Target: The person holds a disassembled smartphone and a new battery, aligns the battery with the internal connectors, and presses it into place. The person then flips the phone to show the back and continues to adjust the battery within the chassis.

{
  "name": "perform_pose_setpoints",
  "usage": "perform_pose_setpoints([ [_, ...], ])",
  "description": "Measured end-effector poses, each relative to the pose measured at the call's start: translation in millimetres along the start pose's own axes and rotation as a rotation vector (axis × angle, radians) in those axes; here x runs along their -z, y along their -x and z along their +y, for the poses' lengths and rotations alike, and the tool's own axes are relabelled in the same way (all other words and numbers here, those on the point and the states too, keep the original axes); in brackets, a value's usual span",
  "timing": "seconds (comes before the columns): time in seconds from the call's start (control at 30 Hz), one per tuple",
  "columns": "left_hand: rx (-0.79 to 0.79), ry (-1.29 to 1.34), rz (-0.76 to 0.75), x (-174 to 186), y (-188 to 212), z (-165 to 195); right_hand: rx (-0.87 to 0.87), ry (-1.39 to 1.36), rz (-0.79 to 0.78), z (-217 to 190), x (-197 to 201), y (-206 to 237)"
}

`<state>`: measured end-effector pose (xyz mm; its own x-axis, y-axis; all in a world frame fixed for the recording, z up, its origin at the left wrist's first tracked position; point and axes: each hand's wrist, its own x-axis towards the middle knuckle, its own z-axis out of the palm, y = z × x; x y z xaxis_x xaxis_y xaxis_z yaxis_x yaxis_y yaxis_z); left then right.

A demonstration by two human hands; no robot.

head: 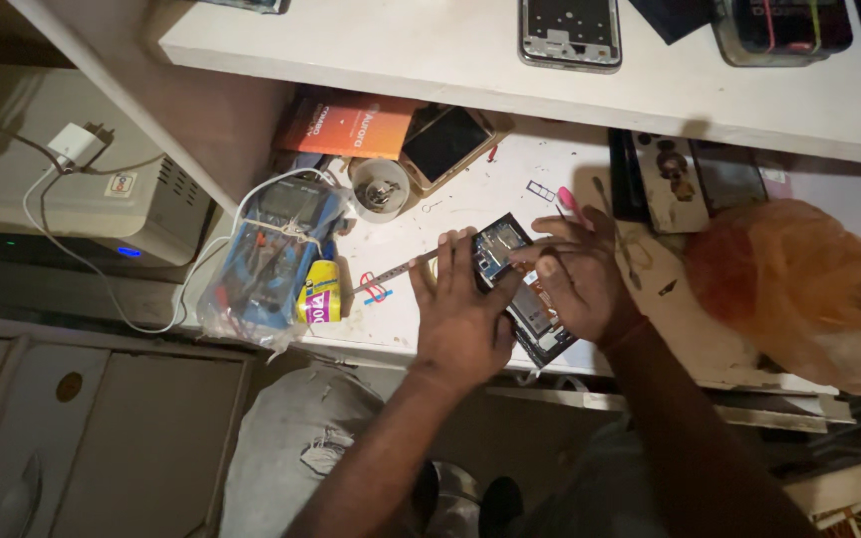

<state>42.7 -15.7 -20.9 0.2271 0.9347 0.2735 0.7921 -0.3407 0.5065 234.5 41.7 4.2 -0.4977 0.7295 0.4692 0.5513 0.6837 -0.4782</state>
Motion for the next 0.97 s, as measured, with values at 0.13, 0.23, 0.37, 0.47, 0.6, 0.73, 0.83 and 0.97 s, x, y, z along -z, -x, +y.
perform_pose_setpoints([
  [0.13, 0.0, -0.017, -0.003, -3, 0, -2, -0.04, 0.009, 0.02, 2, -4, -3],
  [0.23, 0.001, -0.008, 0.01, -4, 1, -2, 0.017, 0.077, -0.017, -1, -2, -7],
  [0.37, 0.013, -0.003, -0.01, -5, 0, -3, 0.092, 0.166, -0.154, -14, 4, -16],
  [0.47, 0.012, -0.002, 0.006, -6, 1, -3, 0.106, 0.189, -0.203, -23, 9, -21],
  [0.6, 0.012, 0.014, 0.03, -7, 3, -3, 0.128, 0.26, -0.214, -25, 9, -20],
  [0.73, 0.001, 0.014, 0.042, -6, 3, -3, 0.077, 0.204, -0.12, -22, 3, -14],
  [0.83, -0.007, 0.021, 0.032, -5, 3, -3, 0.032, 0.127, -0.033, -19, 5, -13],
  [0.97, 0.011, 0.026, 0.004, -4, 2, -4, 0.056, 0.226, -0.076, -26, 4, -13],
])
